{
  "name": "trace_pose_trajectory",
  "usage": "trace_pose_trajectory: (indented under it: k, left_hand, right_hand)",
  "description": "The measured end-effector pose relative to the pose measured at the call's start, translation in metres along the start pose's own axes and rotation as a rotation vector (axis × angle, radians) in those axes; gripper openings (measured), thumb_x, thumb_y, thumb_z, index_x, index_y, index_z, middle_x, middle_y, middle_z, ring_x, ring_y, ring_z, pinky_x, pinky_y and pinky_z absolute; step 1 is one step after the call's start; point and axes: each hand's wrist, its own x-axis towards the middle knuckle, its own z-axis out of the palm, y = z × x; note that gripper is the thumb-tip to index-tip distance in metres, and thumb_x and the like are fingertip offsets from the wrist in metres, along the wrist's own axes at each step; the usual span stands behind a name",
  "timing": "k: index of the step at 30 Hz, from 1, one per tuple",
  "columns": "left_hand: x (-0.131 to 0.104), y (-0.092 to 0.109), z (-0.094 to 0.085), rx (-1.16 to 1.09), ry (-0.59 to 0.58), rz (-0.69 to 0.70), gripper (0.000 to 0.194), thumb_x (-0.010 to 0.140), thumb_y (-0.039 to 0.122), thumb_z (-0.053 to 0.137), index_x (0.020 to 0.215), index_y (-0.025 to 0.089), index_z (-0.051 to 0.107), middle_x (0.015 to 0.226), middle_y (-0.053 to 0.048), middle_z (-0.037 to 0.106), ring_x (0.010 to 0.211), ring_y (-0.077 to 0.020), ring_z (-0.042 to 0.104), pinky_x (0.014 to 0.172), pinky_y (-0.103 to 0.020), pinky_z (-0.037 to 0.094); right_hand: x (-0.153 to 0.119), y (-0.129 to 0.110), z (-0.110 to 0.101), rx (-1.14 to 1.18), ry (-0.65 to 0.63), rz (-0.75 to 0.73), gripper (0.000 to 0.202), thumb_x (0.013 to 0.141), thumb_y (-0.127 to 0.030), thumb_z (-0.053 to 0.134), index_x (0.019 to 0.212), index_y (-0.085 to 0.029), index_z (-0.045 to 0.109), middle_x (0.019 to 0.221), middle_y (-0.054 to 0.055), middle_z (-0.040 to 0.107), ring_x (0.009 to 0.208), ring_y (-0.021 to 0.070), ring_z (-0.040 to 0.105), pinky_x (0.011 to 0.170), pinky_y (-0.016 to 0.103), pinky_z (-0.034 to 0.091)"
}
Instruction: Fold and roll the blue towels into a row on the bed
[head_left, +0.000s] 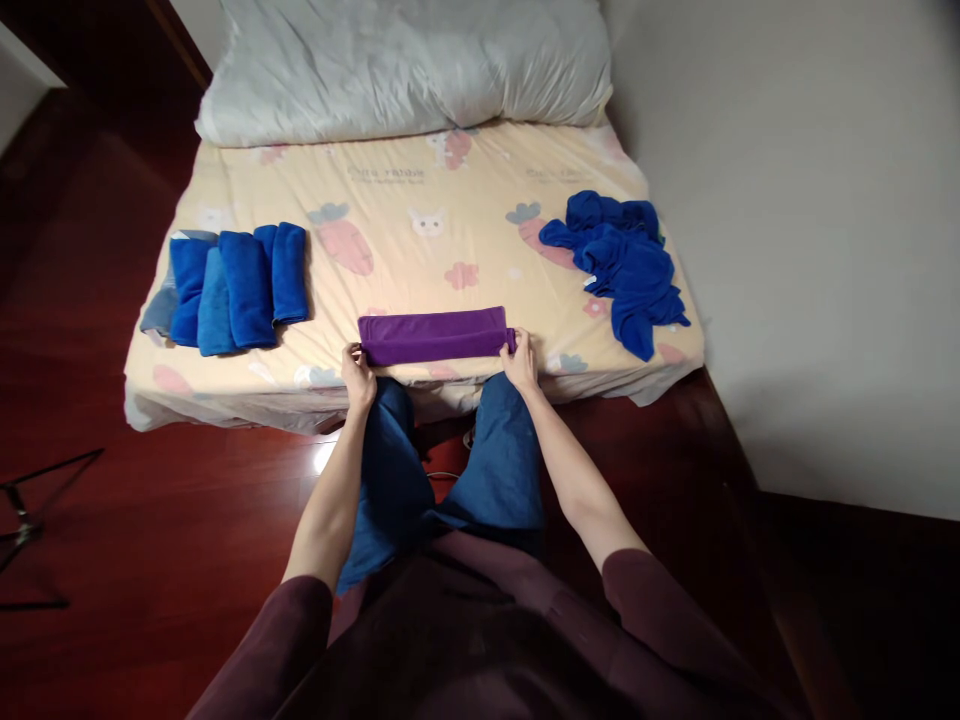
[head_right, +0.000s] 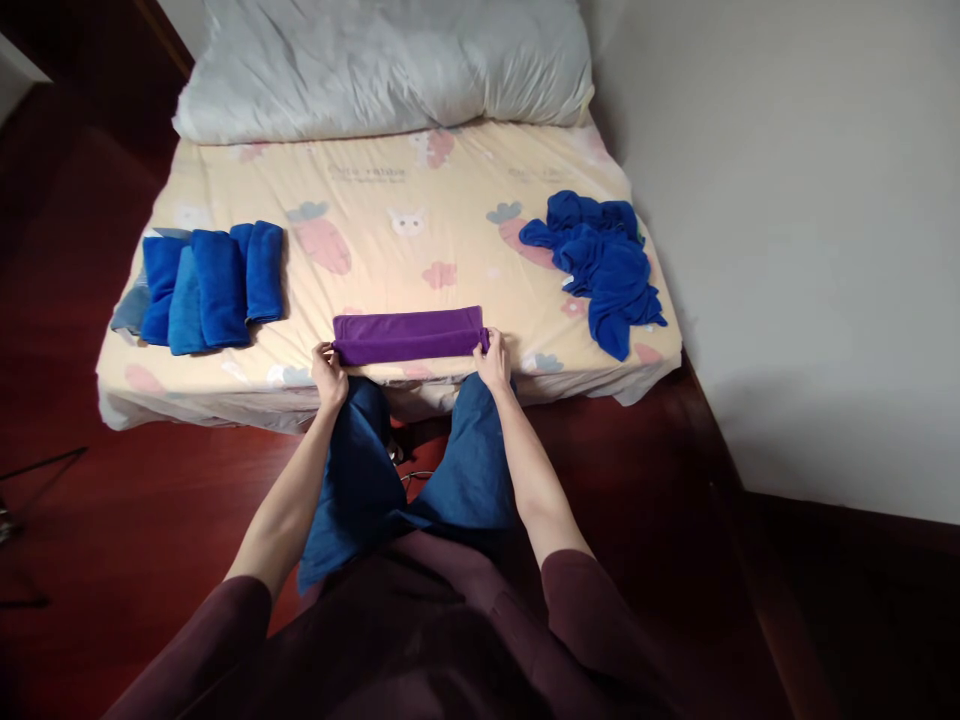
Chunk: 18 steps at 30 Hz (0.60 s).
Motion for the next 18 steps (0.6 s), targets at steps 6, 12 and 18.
trace_pose_trajectory:
  k: [6,12,18]
  left_hand:
    - [-0.0014,0.0027,-0.0017,0.022,0.019,0.052,0.019,0.097,0.017,0.043,0.110,0.019,0.056,0.122,-0.015,0.051,0.103,-0.0210,0.060,0.100,-0.036,0.050]
    - [-0.0028,0.0024,-0.0013,-0.054,0.034,0.098,0.016,0.093,0.015,0.049,0.101,0.023,0.061,0.117,-0.010,0.050,0.105,-0.0192,0.057,0.104,-0.035,0.047]
    - [-0.0019,0.0010,-0.0002,-0.046,0.036,0.086,0.020,0.092,0.012,0.048,0.098,0.021,0.065,0.115,-0.011,0.051,0.102,-0.0202,0.059,0.102,-0.035,0.047]
  right_hand:
    - [0.0010,0.0002,0.0002,-0.022,-0.009,0.031,0.048,0.093,-0.024,0.049,0.140,-0.019,0.042,0.114,0.012,0.071,0.104,0.0276,0.069,0.097,0.044,0.056]
    - [0.0018,0.0037,0.0037,0.003,0.011,0.030,0.048,0.088,-0.020,0.052,0.135,-0.021,0.044,0.115,0.010,0.071,0.105,0.0278,0.069,0.099,0.047,0.056]
    - [0.0021,0.0031,0.0036,-0.015,-0.020,0.077,0.045,0.087,-0.021,0.051,0.132,-0.022,0.046,0.113,0.011,0.070,0.100,0.0295,0.070,0.096,0.050,0.057]
